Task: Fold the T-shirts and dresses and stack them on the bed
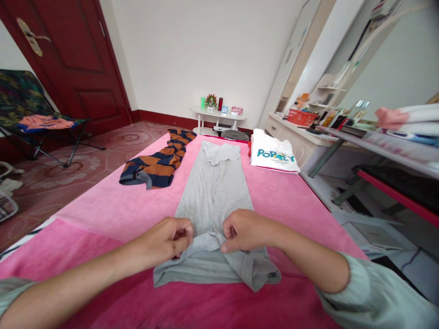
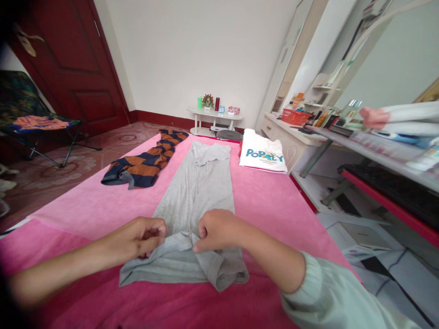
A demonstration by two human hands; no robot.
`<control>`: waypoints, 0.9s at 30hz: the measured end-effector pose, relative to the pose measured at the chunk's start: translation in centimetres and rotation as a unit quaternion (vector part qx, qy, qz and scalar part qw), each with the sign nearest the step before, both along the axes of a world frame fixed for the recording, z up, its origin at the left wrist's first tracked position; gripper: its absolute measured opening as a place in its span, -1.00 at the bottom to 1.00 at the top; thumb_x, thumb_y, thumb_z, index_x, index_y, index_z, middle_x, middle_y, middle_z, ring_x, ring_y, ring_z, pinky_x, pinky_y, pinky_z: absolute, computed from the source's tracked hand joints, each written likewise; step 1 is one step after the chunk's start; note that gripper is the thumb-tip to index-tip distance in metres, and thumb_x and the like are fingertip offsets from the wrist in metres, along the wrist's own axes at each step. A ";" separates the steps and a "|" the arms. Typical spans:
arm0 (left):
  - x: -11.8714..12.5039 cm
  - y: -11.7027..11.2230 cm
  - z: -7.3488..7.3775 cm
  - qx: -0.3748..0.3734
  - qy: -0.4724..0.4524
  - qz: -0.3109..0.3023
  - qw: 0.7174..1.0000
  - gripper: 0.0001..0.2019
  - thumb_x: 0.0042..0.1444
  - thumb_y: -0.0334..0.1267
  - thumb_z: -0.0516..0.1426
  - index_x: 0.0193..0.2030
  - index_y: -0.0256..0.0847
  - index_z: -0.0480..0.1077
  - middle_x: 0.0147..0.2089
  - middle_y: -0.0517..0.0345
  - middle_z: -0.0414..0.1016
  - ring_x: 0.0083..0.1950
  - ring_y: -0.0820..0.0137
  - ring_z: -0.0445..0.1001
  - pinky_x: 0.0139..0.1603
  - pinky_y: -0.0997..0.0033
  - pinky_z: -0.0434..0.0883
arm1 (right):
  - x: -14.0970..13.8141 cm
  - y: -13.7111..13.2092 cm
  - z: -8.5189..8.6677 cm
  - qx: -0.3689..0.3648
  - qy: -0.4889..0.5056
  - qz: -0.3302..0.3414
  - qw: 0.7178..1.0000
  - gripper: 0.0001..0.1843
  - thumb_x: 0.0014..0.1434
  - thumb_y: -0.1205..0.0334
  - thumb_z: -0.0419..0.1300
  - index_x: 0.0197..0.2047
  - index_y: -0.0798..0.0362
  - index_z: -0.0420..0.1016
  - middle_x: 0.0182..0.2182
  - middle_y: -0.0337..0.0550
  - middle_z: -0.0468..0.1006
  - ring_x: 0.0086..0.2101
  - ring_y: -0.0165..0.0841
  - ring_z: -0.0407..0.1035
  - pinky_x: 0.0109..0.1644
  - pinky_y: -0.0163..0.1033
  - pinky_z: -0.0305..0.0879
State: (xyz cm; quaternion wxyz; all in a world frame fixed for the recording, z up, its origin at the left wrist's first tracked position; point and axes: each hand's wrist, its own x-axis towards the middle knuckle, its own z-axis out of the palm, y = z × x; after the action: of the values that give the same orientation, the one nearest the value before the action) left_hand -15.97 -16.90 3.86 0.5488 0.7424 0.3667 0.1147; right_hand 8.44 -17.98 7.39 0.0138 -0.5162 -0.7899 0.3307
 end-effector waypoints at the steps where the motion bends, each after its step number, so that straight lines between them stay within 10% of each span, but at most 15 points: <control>1: 0.1 0.0 0.0 -0.007 -0.005 0.009 1.000 -0.86 0.11 -0.24 0.03 -0.43 -0.21 0.21 -0.59 0.36 0.11 -0.57 0.56 0.09 -0.57 0.58 0.06 | 0.2 -0.4 0.1 -0.015 0.011 0.005 1.000 -0.73 -0.14 0.12 0.28 -0.64 0.08 0.31 -0.71 -0.39 0.27 -0.63 -0.55 0.14 -0.56 -0.40 -0.08; 11: -0.1 -0.8 1.7 0.024 -0.074 -0.036 0.996 -0.85 0.16 -0.22 0.03 -0.39 -0.22 0.25 -0.38 0.24 0.28 -0.37 0.50 0.26 -0.36 0.52 0.23 | 0.7 -0.6 1.1 -0.100 0.339 -0.289 0.890 -0.69 -0.06 0.05 0.23 -0.55 0.09 0.27 -0.65 -0.39 0.21 -0.59 -0.55 0.06 -0.52 -0.39 -0.09; 20: -0.8 -3.8 4.9 0.210 -0.001 -0.197 0.958 -0.83 0.09 -0.45 0.09 -0.23 -0.12 0.41 -0.15 0.19 0.48 -0.10 0.41 0.42 -0.04 0.45 0.34 | -1.8 -4.6 1.7 -0.216 0.342 -0.044 0.913 -0.60 0.13 0.09 0.16 0.00 0.09 0.41 -0.23 -0.09 0.53 -0.43 -0.43 0.44 -0.32 -0.31 0.31; 27: -5.3 1.8 1.9 0.356 0.042 -0.138 0.923 -0.64 0.15 -0.49 0.00 -0.02 -0.01 0.42 0.06 0.11 0.41 0.08 0.32 0.37 0.09 0.31 0.33 | 5.7 -3.9 0.6 0.147 0.080 0.026 0.985 -0.61 0.06 0.49 0.08 -0.08 0.00 0.52 -0.10 -0.08 0.52 -0.08 -0.30 0.39 0.04 -0.16 0.28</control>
State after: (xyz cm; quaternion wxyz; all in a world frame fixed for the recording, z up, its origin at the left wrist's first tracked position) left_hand -21.28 -15.09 5.79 0.2430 0.9363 0.2180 0.1295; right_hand 14.15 -21.91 8.01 0.1446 -0.4597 -0.8394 0.2513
